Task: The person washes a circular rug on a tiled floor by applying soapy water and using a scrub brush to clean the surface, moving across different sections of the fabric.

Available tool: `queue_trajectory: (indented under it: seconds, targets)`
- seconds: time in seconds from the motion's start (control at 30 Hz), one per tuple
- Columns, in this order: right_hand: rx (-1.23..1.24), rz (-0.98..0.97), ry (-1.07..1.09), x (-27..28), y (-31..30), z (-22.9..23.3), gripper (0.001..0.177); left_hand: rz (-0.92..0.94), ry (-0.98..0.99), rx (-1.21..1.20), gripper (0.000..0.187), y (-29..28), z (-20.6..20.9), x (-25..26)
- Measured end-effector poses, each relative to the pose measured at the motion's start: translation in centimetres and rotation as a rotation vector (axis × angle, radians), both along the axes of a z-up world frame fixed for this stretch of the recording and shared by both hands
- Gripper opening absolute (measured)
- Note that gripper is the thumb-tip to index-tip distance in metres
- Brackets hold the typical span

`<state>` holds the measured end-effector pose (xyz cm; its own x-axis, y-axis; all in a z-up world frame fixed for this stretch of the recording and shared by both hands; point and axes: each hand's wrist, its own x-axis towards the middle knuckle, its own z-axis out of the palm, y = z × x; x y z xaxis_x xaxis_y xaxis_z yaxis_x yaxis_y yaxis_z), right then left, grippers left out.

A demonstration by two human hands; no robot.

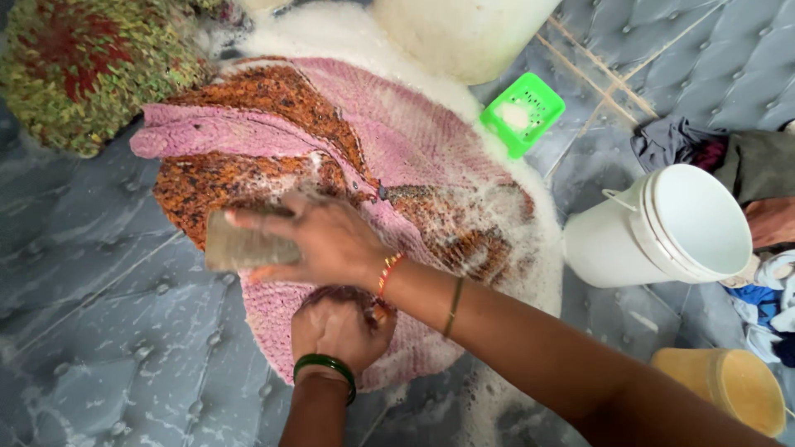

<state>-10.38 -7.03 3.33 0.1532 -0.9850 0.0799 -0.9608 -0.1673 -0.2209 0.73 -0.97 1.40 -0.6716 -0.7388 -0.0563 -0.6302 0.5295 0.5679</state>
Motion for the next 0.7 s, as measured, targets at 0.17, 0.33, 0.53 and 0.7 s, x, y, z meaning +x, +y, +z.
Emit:
queue_trajectory:
  seconds: [0.17, 0.33, 0.53, 0.7]
  targets:
    - [0.074, -0.21, 0.059, -0.3, -3.7, 0.5, 0.082, 0.063, 0.086, -0.088, 0.029, -1.1, -0.4, 0.0]
    - [-0.071, -0.229, -0.102, -0.8, 0.7, -0.1, 0.081, -0.053, -0.042, -0.088, 0.032, -1.7, -0.4, 0.4]
    - [-0.12, -0.257, 0.113, -5.4, 6.3, 0.4, 0.078, -0.019, 0.005, -0.086, 0.028, -1.6, 0.1, 0.5]
    - [-0.245, -0.544, 0.004, -8.8, 1.6, 0.4, 0.08, 0.01, -0.035, -0.12, 0.028, -1.6, -0.3, 0.2]
